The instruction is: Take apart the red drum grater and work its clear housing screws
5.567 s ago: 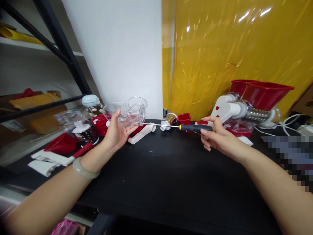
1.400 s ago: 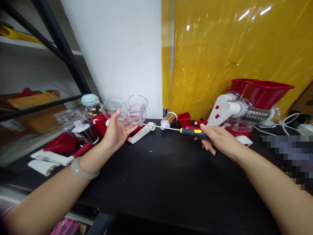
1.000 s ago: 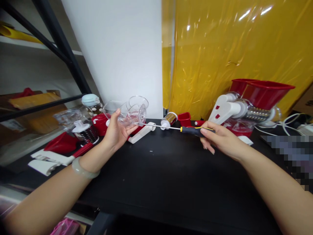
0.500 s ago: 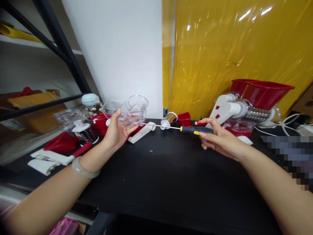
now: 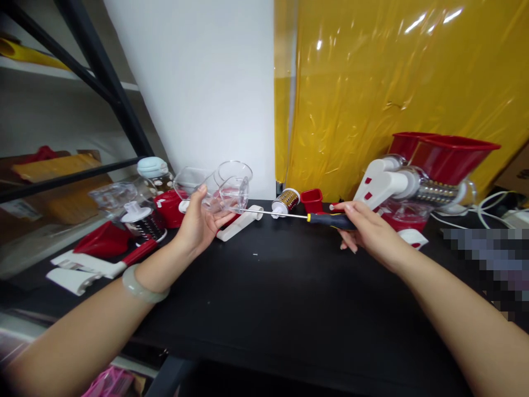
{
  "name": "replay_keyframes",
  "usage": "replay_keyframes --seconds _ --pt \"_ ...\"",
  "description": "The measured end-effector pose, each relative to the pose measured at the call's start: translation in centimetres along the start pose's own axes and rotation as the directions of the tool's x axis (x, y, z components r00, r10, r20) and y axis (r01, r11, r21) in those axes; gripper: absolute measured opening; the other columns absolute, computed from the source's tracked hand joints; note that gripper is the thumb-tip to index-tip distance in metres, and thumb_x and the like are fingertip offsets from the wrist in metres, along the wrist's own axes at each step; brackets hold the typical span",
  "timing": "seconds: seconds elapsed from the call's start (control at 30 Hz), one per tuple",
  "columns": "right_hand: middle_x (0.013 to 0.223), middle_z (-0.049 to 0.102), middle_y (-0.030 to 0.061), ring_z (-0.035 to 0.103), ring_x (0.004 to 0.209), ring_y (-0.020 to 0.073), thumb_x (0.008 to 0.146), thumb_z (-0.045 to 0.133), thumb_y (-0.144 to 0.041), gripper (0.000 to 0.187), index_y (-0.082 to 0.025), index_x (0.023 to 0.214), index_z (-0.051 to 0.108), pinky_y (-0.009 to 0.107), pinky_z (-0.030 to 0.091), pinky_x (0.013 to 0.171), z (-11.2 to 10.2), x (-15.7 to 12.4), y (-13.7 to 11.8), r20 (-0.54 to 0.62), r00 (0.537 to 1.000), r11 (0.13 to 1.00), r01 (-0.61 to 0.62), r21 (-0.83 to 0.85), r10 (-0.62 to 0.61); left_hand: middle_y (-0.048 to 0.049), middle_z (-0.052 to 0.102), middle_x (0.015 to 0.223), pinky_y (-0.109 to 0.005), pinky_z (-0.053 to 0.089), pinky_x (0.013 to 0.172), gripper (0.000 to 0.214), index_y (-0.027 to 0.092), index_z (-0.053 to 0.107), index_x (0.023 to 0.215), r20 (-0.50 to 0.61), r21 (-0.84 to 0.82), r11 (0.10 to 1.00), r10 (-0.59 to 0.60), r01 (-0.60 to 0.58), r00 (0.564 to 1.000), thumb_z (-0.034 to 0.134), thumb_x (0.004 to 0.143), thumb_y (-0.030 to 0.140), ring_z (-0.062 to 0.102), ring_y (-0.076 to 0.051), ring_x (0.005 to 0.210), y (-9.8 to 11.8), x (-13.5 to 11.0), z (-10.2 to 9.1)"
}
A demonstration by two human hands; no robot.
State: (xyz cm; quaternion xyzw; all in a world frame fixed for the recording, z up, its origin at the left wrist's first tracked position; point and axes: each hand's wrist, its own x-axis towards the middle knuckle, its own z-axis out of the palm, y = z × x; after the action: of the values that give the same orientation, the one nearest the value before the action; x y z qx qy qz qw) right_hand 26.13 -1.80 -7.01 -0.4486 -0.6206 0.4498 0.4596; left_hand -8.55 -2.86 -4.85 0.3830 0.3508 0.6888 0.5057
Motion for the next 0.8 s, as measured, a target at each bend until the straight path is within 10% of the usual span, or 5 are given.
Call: replay_keyframes --seconds 0.17,0.47,0.67,0.8 --pt "0.062 0.057 -0.0119 0.049 0.047 0.0116 0.073 0.084 -0.050 0.054 -0.034 0.108 0.046 0.039 0.059 0.071 0.16 -0.47 -0.65 0.104 0.992 0.989 0.056 0.140 -0.071 -0.0088 0.077 0.108 -0.043 0.060 0.094 0.044 0.023 0.060 0.117 -0.056 -0.029 0.999 -0.017 0.016 0.998 0.069 0.086 0.053 0.075 -0.026 0.100 0.17 0.14 0.06" --pt "0.033 0.039 -0.0064 0.041 0.034 0.0122 0.092 0.048 -0.076 0.058 -0.025 0.064 0.049 0.038 0.058 0.069 -0.25 0.15 0.10 0.016 1.000 0.986 -0.016 -0.164 0.019 -0.0106 0.075 0.115 -0.043 0.060 0.095 0.045 0.021 0.062 0.117 -0.008 -0.016 1.000 0.003 -0.003 1.000 0.070 0.086 0.053 0.074 -0.027 0.105 0.14 -0.08 0.09" --pt "0.060 0.056 -0.0111 0.046 0.046 0.0116 0.072 0.078 -0.067 0.064 -0.031 0.117 0.050 0.038 0.059 0.068 -0.01 -0.11 -0.21 0.049 0.999 0.999 -0.013 0.050 0.010 -0.0120 0.076 0.115 -0.043 0.059 0.095 0.046 0.020 0.063 0.117 -0.023 -0.001 1.000 -0.008 0.008 1.000 0.070 0.086 0.054 0.074 -0.027 0.104 -0.03 0.06 0.00" --pt "0.060 0.056 -0.0103 0.055 0.055 0.0123 0.071 0.086 -0.055 0.057 -0.030 0.109 0.052 0.035 0.057 0.074 -0.77 -0.22 -0.12 0.139 0.990 0.999 -0.024 0.036 0.019 -0.0106 0.076 0.113 -0.043 0.059 0.095 0.046 0.021 0.062 0.120 -0.031 -0.015 1.000 -0.021 0.020 0.999 0.068 0.088 0.054 0.075 -0.025 0.100 0.07 0.18 0.00"
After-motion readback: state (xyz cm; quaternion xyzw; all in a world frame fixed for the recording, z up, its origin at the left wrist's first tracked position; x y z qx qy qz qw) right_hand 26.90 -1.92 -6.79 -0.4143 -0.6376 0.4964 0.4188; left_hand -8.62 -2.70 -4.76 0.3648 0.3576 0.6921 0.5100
